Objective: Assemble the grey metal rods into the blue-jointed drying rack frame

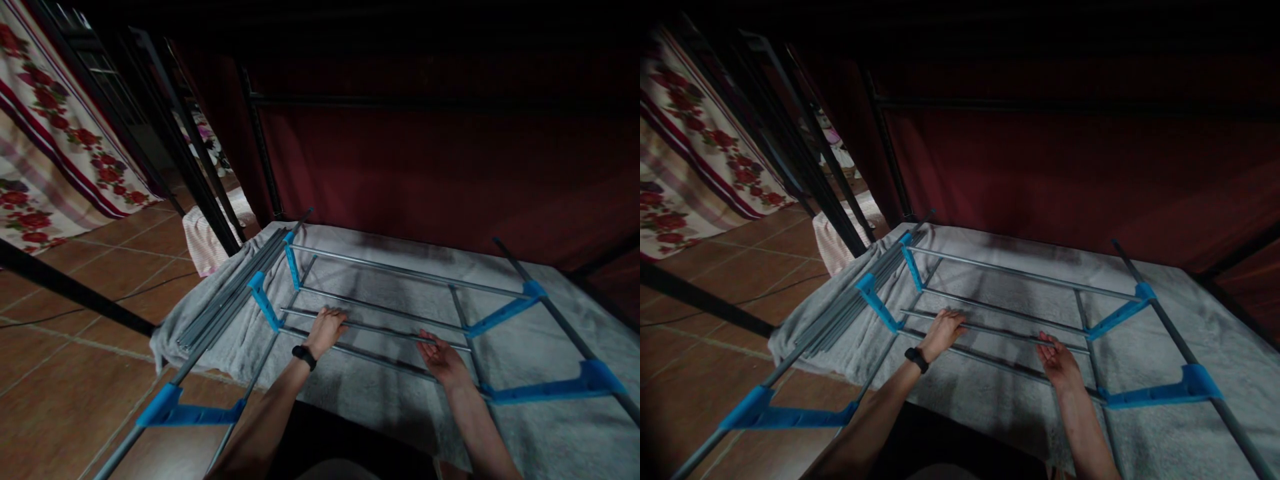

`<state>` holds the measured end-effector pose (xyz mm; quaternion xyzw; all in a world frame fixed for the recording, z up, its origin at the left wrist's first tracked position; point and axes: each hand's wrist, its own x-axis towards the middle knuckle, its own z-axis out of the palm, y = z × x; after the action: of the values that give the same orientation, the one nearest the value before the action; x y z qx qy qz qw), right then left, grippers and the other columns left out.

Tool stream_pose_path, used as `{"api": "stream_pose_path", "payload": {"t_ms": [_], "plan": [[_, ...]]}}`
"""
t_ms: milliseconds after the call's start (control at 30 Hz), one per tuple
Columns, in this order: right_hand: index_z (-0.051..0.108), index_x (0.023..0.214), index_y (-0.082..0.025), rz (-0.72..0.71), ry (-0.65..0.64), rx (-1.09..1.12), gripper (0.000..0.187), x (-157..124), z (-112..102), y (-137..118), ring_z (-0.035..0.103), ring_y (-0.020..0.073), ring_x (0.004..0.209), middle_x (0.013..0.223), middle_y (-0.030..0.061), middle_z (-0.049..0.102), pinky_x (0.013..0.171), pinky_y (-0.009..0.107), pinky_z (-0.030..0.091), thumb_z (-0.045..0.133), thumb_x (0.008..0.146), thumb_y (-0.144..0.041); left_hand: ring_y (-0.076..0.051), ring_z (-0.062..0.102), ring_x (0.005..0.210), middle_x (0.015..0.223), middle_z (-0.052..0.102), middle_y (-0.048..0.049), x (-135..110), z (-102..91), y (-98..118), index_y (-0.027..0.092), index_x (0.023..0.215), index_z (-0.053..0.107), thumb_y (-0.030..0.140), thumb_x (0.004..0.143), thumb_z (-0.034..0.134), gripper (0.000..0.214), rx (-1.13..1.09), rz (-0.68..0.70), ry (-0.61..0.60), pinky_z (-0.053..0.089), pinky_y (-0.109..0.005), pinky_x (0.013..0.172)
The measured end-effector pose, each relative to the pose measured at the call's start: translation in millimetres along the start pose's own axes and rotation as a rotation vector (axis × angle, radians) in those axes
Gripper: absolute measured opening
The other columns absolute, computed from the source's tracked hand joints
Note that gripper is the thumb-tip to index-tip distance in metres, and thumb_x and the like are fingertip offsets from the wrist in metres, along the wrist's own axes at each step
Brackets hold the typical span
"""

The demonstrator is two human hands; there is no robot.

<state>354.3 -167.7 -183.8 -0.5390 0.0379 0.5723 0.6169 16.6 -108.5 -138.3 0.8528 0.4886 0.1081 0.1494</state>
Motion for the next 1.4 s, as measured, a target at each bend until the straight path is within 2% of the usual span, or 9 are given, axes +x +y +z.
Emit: {"api": "stream_pose_path", "payload": {"t_ms": [133, 267, 567, 767, 933, 1200, 1400], "plan": [[0.065, 0.078, -0.019, -0.022, -0.073, -0.011, 0.010, 13, -7, 6, 0.073, 0.0164, 0.081, 0.088, 0.0053, 0.075, 0.076, 0.030, 0.063, 0.061, 0.078, -0.010, -0.027, 0.066, 0.103, 0.102, 0.072, -0.0093, 9, 1.3, -1, 0.019, 0.094, 0.072, 0.025, 0.093, 0.059, 0.015, 0.011, -0.036, -0.036, 0.040, -0.042, 0.102], [0.066, 0.079, -0.018, -0.026, -0.111, -0.026, 0.010, 21, -13, 9, 0.074, 0.0174, 0.081, 0.087, 0.0066, 0.076, 0.079, 0.030, 0.063, 0.063, 0.077, -0.009, -0.027, 0.065, 0.107, 0.107, 0.072, -0.0089, 13, 4.5, -3, 0.020, 0.100, 0.071, 0.024, 0.092, 0.058, 0.017, 0.016, -0.074, -0.059, 0.042, -0.041, 0.099], [0.067, 0.078, -0.019, -0.012, -0.094, -0.048, 0.010, 24, -14, 10, 0.074, 0.0183, 0.078, 0.086, 0.0076, 0.077, 0.077, 0.030, 0.063, 0.062, 0.078, -0.010, -0.027, 0.062, 0.111, 0.113, 0.071, -0.0104, 24, 10.8, -6, 0.020, 0.104, 0.069, 0.026, 0.088, 0.062, 0.019, -0.023, -0.145, -0.132, 0.040, -0.040, 0.101], [0.068, 0.081, -0.020, -0.064, -0.117, -0.078, 0.007, 26, -17, 14, 0.074, 0.0197, 0.082, 0.088, 0.0060, 0.076, 0.091, 0.036, 0.060, 0.070, 0.075, -0.016, -0.028, 0.062, 0.113, 0.113, 0.071, -0.0099, 27, 11.2, -8, 0.021, 0.102, 0.069, 0.028, 0.087, 0.064, 0.017, -0.045, -0.180, -0.152, 0.040, -0.039, 0.100], [0.067, 0.075, -0.020, -0.034, -0.065, -0.056, 0.007, 21, -10, 14, 0.074, 0.0177, 0.079, 0.084, 0.0055, 0.076, 0.099, 0.038, 0.056, 0.064, 0.079, -0.015, -0.028, 0.064, 0.110, 0.110, 0.072, -0.0088, 32, 9.7, -10, 0.021, 0.100, 0.070, 0.028, 0.084, 0.066, 0.018, -0.072, -0.197, -0.173, 0.040, -0.038, 0.099], [0.069, 0.076, -0.023, -0.096, -0.128, -0.004, 0.003, 26, -14, 23, 0.074, 0.0207, 0.082, 0.085, 0.0057, 0.077, 0.094, 0.039, 0.058, 0.068, 0.076, -0.019, -0.026, 0.065, 0.108, 0.110, 0.072, -0.0081, 37, 8.1, -13, 0.020, 0.095, 0.069, 0.024, 0.082, 0.068, 0.014, -0.059, -0.207, -0.203, 0.040, -0.035, 0.096], [0.067, 0.076, -0.023, -0.101, -0.098, -0.001, 0.006, 17, -2, 21, 0.072, 0.0197, 0.075, 0.081, 0.0041, 0.077, 0.084, 0.037, 0.059, 0.070, 0.075, -0.018, -0.027, 0.066, 0.106, 0.106, 0.073, -0.0084, 40, 1.9, -14, 0.020, 0.097, 0.068, 0.025, 0.086, 0.062, 0.014, -0.059, -0.169, -0.224, 0.041, -0.035, 0.094]]}}
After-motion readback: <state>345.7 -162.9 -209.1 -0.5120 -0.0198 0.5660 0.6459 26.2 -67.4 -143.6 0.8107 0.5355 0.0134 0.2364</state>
